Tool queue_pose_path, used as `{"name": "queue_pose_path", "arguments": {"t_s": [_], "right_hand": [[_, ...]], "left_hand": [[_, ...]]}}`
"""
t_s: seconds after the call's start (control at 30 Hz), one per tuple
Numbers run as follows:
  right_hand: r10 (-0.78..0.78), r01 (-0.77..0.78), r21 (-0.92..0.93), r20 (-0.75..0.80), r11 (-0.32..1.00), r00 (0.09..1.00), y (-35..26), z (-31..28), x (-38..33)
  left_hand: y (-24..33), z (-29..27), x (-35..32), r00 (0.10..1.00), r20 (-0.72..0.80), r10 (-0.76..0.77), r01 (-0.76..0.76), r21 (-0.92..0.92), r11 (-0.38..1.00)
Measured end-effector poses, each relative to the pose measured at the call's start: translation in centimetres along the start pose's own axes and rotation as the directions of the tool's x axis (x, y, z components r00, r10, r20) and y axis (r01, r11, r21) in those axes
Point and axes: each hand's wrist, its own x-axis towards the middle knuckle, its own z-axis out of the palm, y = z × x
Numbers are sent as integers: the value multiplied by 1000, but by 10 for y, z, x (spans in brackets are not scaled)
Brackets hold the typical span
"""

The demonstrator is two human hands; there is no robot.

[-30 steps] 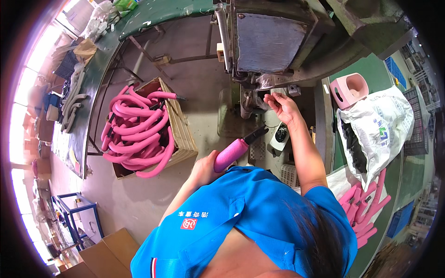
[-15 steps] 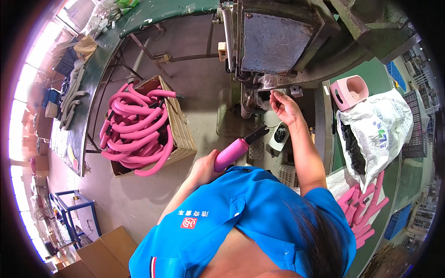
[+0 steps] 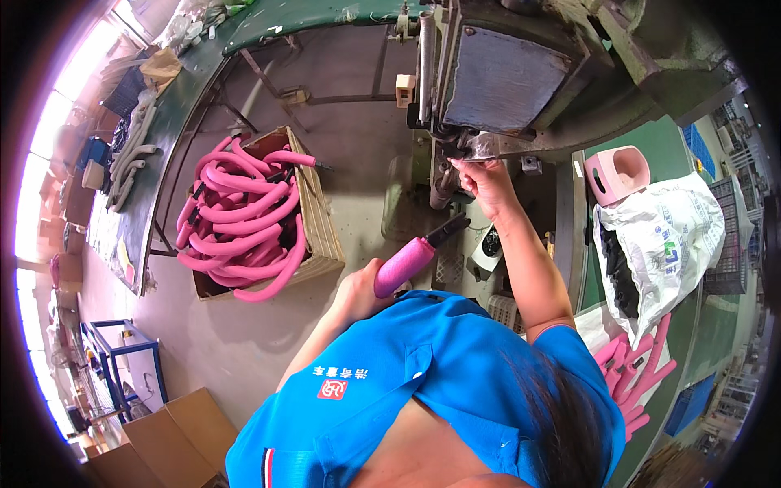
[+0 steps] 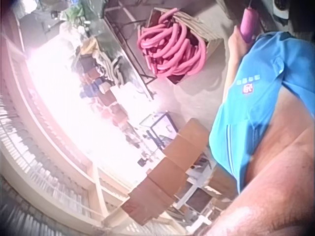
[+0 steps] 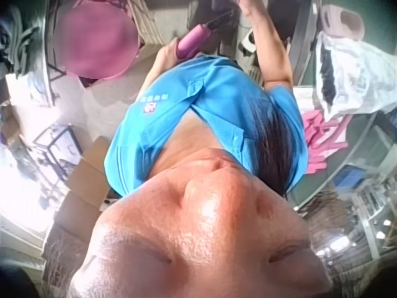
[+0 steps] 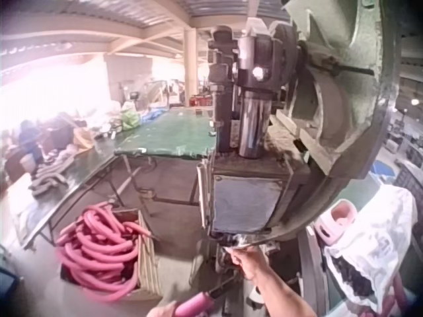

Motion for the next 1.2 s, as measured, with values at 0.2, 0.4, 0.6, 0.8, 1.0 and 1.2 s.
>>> {"name": "queue_pose_path", "arguments": {"t_s": [0.2,0.4,0.6,0.8,1.0,1.2], "right_hand": [[70,-73,88,39,993,997,12,-1,3],[124,-98,159,-160,982,979,2,-10,-17],[19,24,-284,148,959,989,-15,20,-97],[215,-221,65,98,973,972,-36,38,-148],[157,-139,-193,80,971,984,-19,47,-162],[117,-122,-51,-81,991,990,-8,53,-142]], "left_hand": [[6,-6,2,997,-63,-33,29,-55,998],[6,-16,12,995,-70,73,-78,-77,994],[16,-31,10,944,83,318,-324,69,944],[50,-42,13,822,87,563,-567,224,793],[76,-38,13,819,222,530,-573,243,783],[91,-29,19,876,196,440,-479,258,839]]}}
